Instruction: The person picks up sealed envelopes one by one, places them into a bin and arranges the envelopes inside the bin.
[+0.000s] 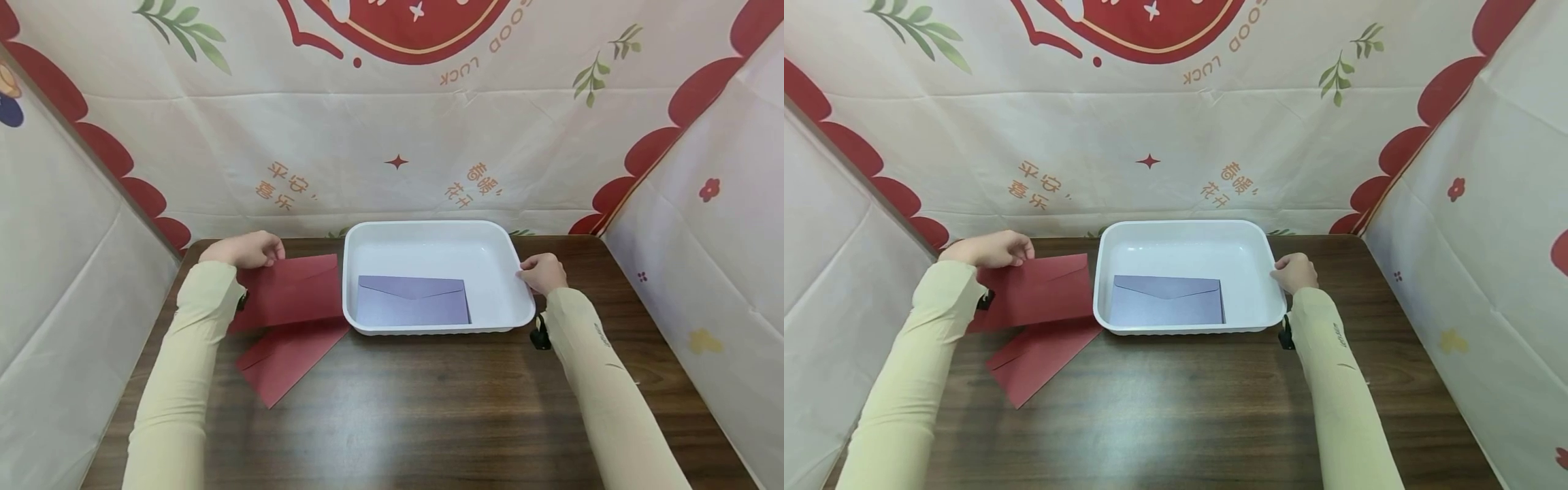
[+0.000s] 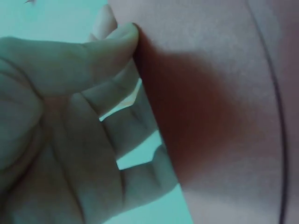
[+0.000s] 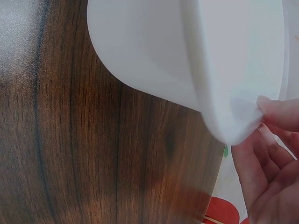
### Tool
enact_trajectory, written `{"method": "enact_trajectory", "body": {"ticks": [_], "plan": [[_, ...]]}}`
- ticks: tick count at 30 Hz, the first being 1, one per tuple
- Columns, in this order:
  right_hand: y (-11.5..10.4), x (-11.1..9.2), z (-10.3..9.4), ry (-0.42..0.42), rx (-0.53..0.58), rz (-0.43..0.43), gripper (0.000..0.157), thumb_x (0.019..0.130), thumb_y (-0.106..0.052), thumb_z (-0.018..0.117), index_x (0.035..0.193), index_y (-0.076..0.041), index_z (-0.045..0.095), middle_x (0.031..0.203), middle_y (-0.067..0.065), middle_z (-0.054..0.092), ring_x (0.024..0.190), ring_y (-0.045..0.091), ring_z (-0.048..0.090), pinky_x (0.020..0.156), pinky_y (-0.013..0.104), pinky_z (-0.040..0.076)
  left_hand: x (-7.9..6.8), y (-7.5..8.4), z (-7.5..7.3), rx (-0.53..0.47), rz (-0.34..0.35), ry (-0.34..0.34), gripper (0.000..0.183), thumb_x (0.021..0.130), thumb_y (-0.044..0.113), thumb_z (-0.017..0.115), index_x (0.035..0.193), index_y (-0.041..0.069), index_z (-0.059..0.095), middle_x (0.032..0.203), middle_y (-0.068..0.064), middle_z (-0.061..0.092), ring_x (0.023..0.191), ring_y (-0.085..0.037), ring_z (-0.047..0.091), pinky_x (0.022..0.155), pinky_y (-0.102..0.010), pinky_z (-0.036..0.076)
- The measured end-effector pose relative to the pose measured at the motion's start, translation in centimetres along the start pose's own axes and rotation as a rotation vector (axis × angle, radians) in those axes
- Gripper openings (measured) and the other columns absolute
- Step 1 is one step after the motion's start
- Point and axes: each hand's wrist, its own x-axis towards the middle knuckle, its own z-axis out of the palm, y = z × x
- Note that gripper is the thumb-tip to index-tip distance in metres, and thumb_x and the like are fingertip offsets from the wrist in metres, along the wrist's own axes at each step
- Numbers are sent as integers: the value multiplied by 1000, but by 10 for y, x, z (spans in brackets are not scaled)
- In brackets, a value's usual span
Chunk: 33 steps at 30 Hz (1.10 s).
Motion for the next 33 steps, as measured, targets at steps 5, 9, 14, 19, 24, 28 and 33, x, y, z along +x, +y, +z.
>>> {"method": "enact_trajectory", "body": {"ticks": [5, 9, 14, 19, 24, 28, 33], "plan": [[-1, 0, 0, -8, 6, 10, 29, 85, -10, 60, 107, 9, 59, 106, 28, 55, 81, 30, 59, 64, 36, 53, -5, 10, -11, -7, 12, 9, 14, 85, -8, 47, 95, -1, 55, 95, -16, 56, 87, -27, 52, 72, -34, 42], [0, 0, -1, -5, 8, 8, 29, 85, -10, 59, 106, 9, 59, 106, 28, 55, 81, 30, 59, 67, 39, 53, -4, 16, -13, -18, 4, 7, 15, 86, -9, 45, 95, -1, 54, 94, -15, 55, 85, -25, 50, 69, -32, 41], [1, 1, -1, 3, 4, 0, 27, 84, -9, 59, 105, 9, 60, 104, 28, 56, 78, 29, 59, 61, 34, 53, 3, 27, -12, -2, 1, 0, 15, 87, -8, 44, 95, 0, 53, 93, -14, 54, 83, -24, 48, 68, -31, 40], [1, 1, -1, -2, 4, 4, 28, 85, -10, 59, 105, 9, 60, 105, 28, 55, 78, 29, 59, 56, 29, 52, 16, 39, -8, 9, 42, -7, 14, 88, -7, 42, 95, 1, 51, 91, -12, 51, 83, -23, 46, 69, -32, 38], [1, 0, -1, -13, 6, 13, 29, 85, -11, 59, 107, 8, 59, 106, 27, 55, 81, 30, 58, 49, 21, 48, 29, 52, -4, 15, 77, -7, 14, 88, -5, 43, 95, 3, 51, 87, -9, 50, 80, -21, 45, 68, -31, 38], [0, -1, -1, -10, 2, 18, 29, 85, -11, 60, 107, 8, 59, 106, 27, 55, 81, 30, 58, 54, 26, 52, 39, 64, -2, 59, 114, -9, 13, 88, -4, 45, 95, 4, 53, 87, -8, 50, 80, -20, 45, 69, -31, 38], [0, -1, -1, -11, 6, 20, 29, 85, -11, 60, 108, 8, 59, 106, 27, 55, 81, 30, 58, 47, 19, 47, 51, 80, 1, 97, 150, -29, 14, 87, -2, 45, 97, 4, 52, 88, -8, 50, 81, -20, 45, 71, -32, 38]]}}
